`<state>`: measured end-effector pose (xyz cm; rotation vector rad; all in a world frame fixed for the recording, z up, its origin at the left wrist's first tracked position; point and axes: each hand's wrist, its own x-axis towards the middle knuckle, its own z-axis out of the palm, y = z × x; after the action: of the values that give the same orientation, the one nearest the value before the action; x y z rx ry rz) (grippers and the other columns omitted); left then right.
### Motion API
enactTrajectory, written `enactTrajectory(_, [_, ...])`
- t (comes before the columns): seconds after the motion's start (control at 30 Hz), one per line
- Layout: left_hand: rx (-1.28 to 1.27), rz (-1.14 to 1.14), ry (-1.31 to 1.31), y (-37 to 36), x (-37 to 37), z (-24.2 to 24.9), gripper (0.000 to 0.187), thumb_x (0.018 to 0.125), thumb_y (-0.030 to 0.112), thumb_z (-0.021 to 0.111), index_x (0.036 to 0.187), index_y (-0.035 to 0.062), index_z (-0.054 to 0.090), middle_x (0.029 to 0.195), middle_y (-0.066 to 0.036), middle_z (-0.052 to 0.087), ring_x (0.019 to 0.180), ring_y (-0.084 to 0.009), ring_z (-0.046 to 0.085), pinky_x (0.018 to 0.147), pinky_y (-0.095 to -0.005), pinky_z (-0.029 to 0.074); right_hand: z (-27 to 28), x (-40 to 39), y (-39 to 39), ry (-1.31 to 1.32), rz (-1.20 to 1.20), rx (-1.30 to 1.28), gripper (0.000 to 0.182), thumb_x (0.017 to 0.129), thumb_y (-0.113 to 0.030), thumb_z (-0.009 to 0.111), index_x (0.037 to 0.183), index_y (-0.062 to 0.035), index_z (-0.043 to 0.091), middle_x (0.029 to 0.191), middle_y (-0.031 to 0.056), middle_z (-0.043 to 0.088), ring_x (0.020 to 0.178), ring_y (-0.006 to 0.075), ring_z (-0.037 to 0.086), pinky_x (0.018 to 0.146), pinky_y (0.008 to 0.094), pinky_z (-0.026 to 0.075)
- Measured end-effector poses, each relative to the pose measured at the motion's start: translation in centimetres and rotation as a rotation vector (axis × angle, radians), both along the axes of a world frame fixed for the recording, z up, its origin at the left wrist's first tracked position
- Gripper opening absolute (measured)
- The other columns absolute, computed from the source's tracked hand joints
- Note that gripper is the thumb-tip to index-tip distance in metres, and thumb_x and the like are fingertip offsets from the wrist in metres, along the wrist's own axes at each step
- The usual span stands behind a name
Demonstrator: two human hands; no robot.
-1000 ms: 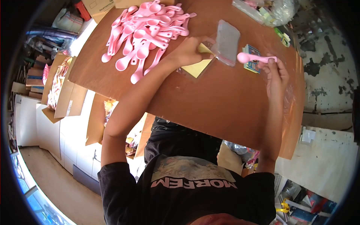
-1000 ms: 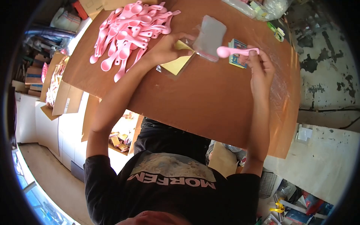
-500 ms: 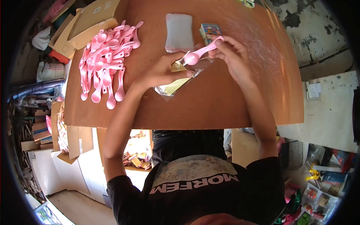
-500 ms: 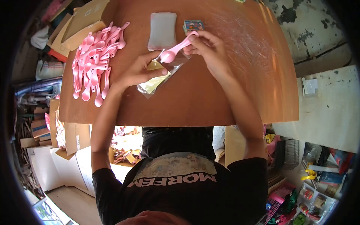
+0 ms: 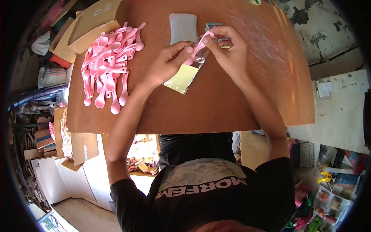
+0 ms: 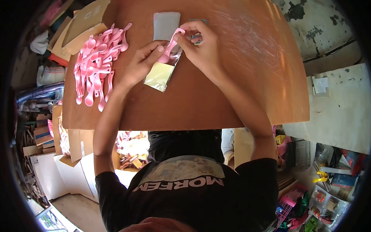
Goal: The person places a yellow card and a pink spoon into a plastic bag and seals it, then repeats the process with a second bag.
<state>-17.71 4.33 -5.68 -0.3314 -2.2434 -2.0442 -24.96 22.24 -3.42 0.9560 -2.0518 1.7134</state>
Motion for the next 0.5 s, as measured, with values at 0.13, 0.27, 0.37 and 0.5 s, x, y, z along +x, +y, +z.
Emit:
enactTrajectory(0.13, [0.065,-0.014,-0.054,0.0,0.0,-0.2,0.034,0.104,0.032,0.046,0.109,0.0028,0.063,0.081,0.001,0.065,0.069,-0.0051,0.057,0.06,-0.023,0.047,0.3,0.3,0.1,0.192,0.034,0.137,0.013,0.08,-0.008,0.074,0.091,-0.0062,0.068,0.088,0.0053,0.068,0.085,0.0164,0.064,0.076,0.0303,0.05])
enactTrajectory(0.27, [0.106,-0.004,-0.015,-0.2,0.5,-0.1,0.033,0.104,0.031,0.046,0.106,0.0024,0.064,0.076,0.001,0.062,0.067,-0.0053,0.054,0.058,-0.0246,0.045,0.4,1.1,0.2,-0.311,0.315,0.018,0.011,0.085,-0.006,0.069,0.095,-0.0023,0.069,0.09,0.0079,0.069,0.081,0.0142,0.065,0.075,0.0298,0.052])
enactTrajectory(0.37, [-0.075,0.04,0.025,-0.5,1.4,1.2,0.029,0.103,0.024,0.046,0.108,0.0007,0.062,0.07,-0.004,0.063,0.064,-0.0095,0.056,0.06,-0.0277,0.047,1.4,1.3,0.4,-0.091,0.238,0.123,0.011,0.086,-0.006,0.068,0.096,-0.0009,0.07,0.089,0.0073,0.07,0.079,0.0133,0.065,0.072,0.028,0.052])
enactTrajectory(0.5, [-0.24,0.034,0.133,-0.4,2.9,3.3,0.032,0.104,0.025,0.044,0.12,0.0025,0.059,0.083,-0.005,0.067,0.074,-0.0121,0.062,0.068,-0.0253,0.048,3.6,2.5,0.8,0.257,0.099,0.255,0.014,0.083,-0.007,0.071,0.096,-0.0027,0.071,0.088,0.0074,0.068,0.074,0.0169,0.064,0.065,0.028,0.05])
